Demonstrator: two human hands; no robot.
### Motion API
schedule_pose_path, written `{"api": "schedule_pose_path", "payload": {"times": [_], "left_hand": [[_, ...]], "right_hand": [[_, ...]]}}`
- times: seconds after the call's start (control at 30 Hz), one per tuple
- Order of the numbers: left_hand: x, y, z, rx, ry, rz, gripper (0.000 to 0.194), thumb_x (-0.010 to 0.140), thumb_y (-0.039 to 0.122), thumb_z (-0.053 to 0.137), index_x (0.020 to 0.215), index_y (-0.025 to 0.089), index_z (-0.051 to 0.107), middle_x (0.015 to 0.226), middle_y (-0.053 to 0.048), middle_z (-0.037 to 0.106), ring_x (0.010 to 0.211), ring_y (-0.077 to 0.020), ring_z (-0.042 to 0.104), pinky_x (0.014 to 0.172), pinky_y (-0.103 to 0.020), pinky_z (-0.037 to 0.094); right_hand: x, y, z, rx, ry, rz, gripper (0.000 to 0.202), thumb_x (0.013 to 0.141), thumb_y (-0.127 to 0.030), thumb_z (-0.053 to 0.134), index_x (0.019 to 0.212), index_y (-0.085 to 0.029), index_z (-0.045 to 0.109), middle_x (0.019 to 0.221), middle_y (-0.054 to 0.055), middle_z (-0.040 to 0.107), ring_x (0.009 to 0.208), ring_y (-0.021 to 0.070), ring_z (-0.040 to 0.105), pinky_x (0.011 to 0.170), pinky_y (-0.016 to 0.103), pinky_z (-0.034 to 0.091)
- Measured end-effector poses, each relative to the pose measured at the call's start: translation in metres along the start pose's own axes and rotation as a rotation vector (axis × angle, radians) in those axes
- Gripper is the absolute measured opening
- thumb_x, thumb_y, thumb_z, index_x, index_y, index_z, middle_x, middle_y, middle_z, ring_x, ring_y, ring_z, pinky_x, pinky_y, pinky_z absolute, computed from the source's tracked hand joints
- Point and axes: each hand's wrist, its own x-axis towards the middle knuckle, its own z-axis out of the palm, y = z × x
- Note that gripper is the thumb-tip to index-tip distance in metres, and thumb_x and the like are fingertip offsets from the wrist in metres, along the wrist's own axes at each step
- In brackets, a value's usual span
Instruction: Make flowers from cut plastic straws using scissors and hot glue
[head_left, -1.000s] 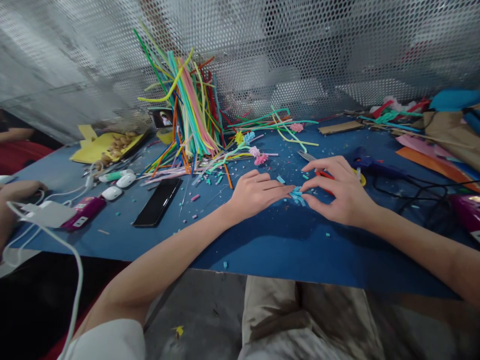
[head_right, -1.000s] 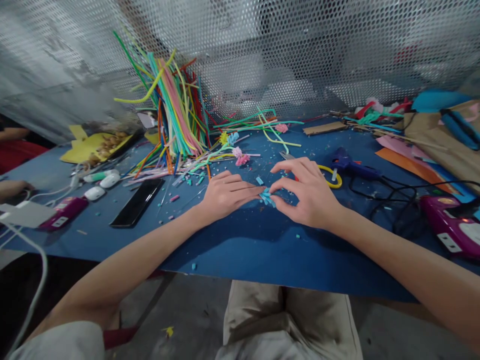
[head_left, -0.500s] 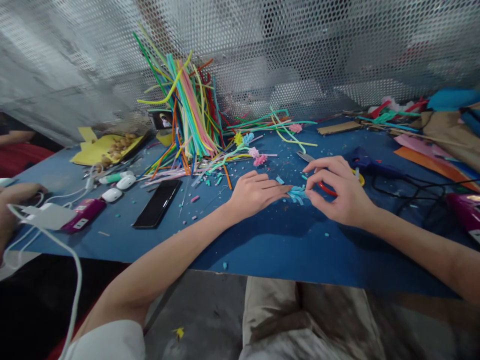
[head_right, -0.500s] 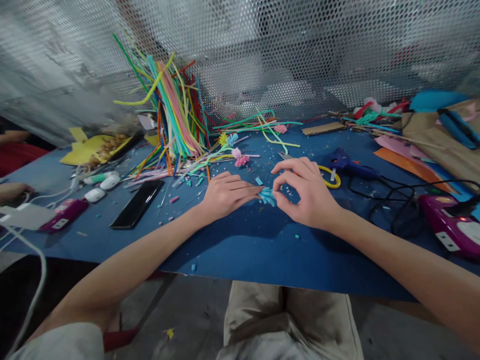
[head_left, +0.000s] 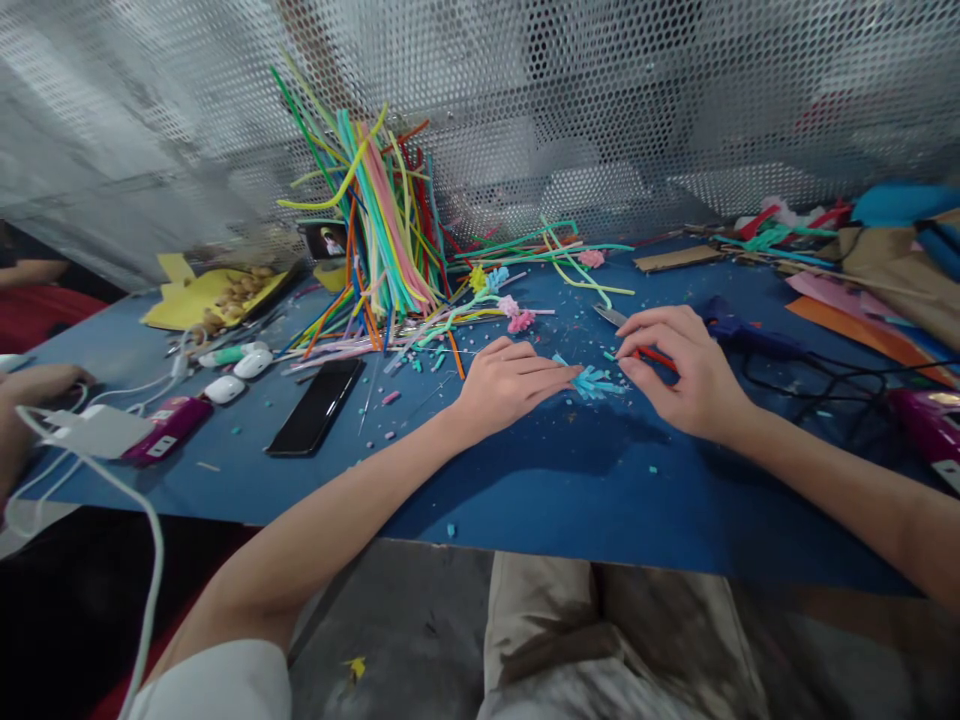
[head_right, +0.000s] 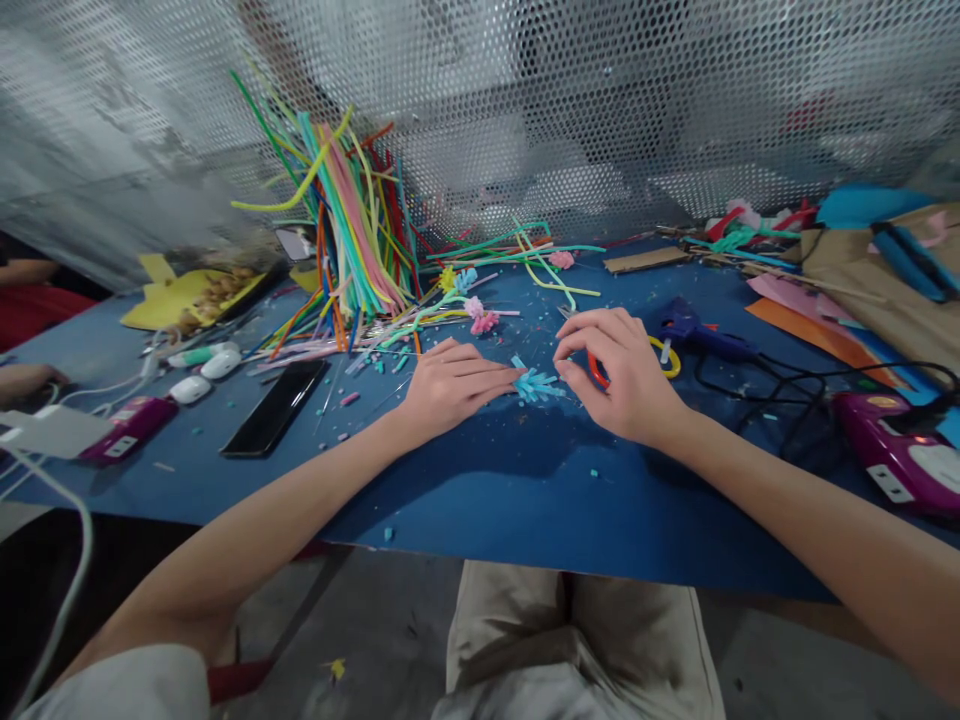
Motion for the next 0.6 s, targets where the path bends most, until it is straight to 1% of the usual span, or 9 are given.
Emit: {"api": "schedule_pose_path", "payload": {"times": [0.1,0.17,0.27,0.37,0.47,0.6], "left_hand": [[-0.0008,-0.0008,0.0002,-0.014,0.012,-0.024,0.02,0.097,0.034,0.06,0.11,0.031,0.075,0.098,0.004,0.078,0.075,-0.0103,0.063,0.069,-0.027,0.04],[-0.0018,-0.0019,0.0012,-0.06,0.012,-0.032,0.02,0.097,0.033,0.06,0.11,0.029,0.075,0.097,0.003,0.078,0.075,-0.0098,0.064,0.071,-0.026,0.045],[-0.0031,-0.0036,0.0027,-0.163,-0.005,-0.018,0.021,0.098,0.031,0.059,0.111,0.023,0.073,0.099,-0.002,0.078,0.08,-0.0101,0.068,0.077,-0.025,0.051],[-0.0033,-0.0038,0.0029,-0.194,0.002,-0.013,0.021,0.098,0.028,0.058,0.111,0.02,0.072,0.099,-0.004,0.078,0.083,-0.0116,0.071,0.079,-0.025,0.053],[-0.003,-0.0027,0.0031,-0.185,0.027,0.002,0.02,0.097,0.027,0.06,0.11,0.018,0.072,0.097,-0.005,0.078,0.08,-0.0118,0.071,0.076,-0.025,0.054],[-0.0033,-0.0025,0.0046,-0.187,0.05,0.024,0.018,0.094,0.025,0.064,0.109,0.018,0.071,0.098,-0.004,0.078,0.081,-0.0127,0.071,0.078,-0.026,0.055]], "right_hand": [[0.0015,0.0006,-0.0029,0.003,-0.014,0.01,0.015,0.088,-0.028,0.062,0.102,-0.023,0.062,0.114,0.008,0.065,0.107,0.0263,0.06,0.094,0.045,0.042],[0.0018,-0.0003,-0.0053,0.012,-0.033,-0.003,0.017,0.087,-0.031,0.063,0.102,-0.023,0.061,0.112,0.008,0.066,0.104,0.0262,0.061,0.093,0.045,0.043],[0.001,-0.0014,-0.0076,0.024,-0.106,0.009,0.017,0.087,-0.034,0.064,0.1,-0.023,0.06,0.098,0.006,0.069,0.089,0.0226,0.064,0.085,0.04,0.046],[-0.0004,-0.0004,-0.0068,0.032,-0.174,0.028,0.012,0.089,-0.034,0.061,0.096,-0.024,0.061,0.084,0.002,0.069,0.075,0.0179,0.063,0.077,0.035,0.047],[-0.0011,0.0012,-0.0044,0.031,-0.181,0.002,0.01,0.091,-0.033,0.059,0.091,-0.024,0.063,0.076,0.0,0.068,0.07,0.0161,0.062,0.074,0.033,0.046],[-0.0012,0.0015,-0.0031,-0.001,-0.178,-0.026,0.014,0.092,-0.035,0.059,0.092,-0.023,0.066,0.073,0.0,0.068,0.068,0.0159,0.062,0.072,0.032,0.047]]}}
